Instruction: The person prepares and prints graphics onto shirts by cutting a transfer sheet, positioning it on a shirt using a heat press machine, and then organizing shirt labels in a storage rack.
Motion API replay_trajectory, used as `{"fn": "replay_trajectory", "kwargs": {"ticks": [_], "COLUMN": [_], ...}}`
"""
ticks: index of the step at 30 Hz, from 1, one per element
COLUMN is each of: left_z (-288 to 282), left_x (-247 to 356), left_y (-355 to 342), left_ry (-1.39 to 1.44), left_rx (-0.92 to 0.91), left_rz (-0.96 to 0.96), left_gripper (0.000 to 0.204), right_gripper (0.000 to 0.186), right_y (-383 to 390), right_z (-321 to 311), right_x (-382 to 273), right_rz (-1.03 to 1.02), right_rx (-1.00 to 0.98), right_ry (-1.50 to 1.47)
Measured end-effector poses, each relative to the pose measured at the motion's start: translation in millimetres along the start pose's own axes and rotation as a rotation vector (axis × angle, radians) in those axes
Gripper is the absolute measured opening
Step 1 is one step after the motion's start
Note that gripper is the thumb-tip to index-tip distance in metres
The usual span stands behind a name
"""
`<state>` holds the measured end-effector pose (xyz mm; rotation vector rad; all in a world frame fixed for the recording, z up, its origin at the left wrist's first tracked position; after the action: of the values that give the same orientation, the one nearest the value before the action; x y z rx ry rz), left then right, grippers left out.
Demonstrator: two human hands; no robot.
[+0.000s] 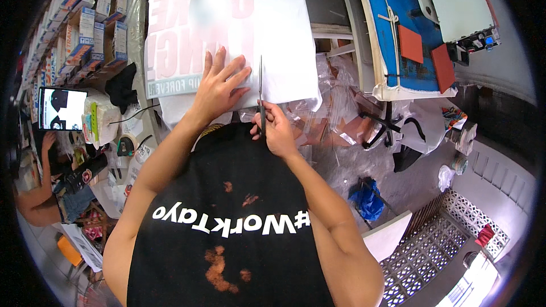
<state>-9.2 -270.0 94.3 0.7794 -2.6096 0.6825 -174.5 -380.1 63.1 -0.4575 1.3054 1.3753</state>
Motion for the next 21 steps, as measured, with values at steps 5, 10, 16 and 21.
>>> {"fn": "replay_trajectory", "kwargs": {"ticks": [5, 10, 16, 21], "left_z": [1, 0, 0, -4], "left_x": [-1, -2, 0, 4], "left_y": [1, 0, -2, -3], "left_ry": [0.012, 0.030, 0.042, 0.049], "left_rx": [-0.013, -0.014, -0.019, 0.007], "left_rz": [0.006, -0.003, -0.024, 0.006], "left_gripper": [0.050, 0.047, 0.043, 0.032], "right_gripper": [0.050, 0.048, 0.047, 0.046], "right_y": [-6, -7, -3, -8], "right_z": [7, 7, 4, 5], "right_x": [-8, -15, -15, -19], "right_rz": [0.000, 0.005, -0.019, 0.015], "right_rx": [0.078, 0.072, 0.073, 0.097], "right_ry": [0.055, 0.060, 0.065, 0.083]}}
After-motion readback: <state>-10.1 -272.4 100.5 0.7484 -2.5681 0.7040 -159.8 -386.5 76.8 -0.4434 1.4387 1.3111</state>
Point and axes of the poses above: each hand's wrist, its own y-axis away from the middle knuckle, its own z-axis out of the palm, x = y × z, the point moved 4 cm from there along -y, towards the middle knuckle, and after that the axes turned 5 degrees about -z, right-handed, at the moved point
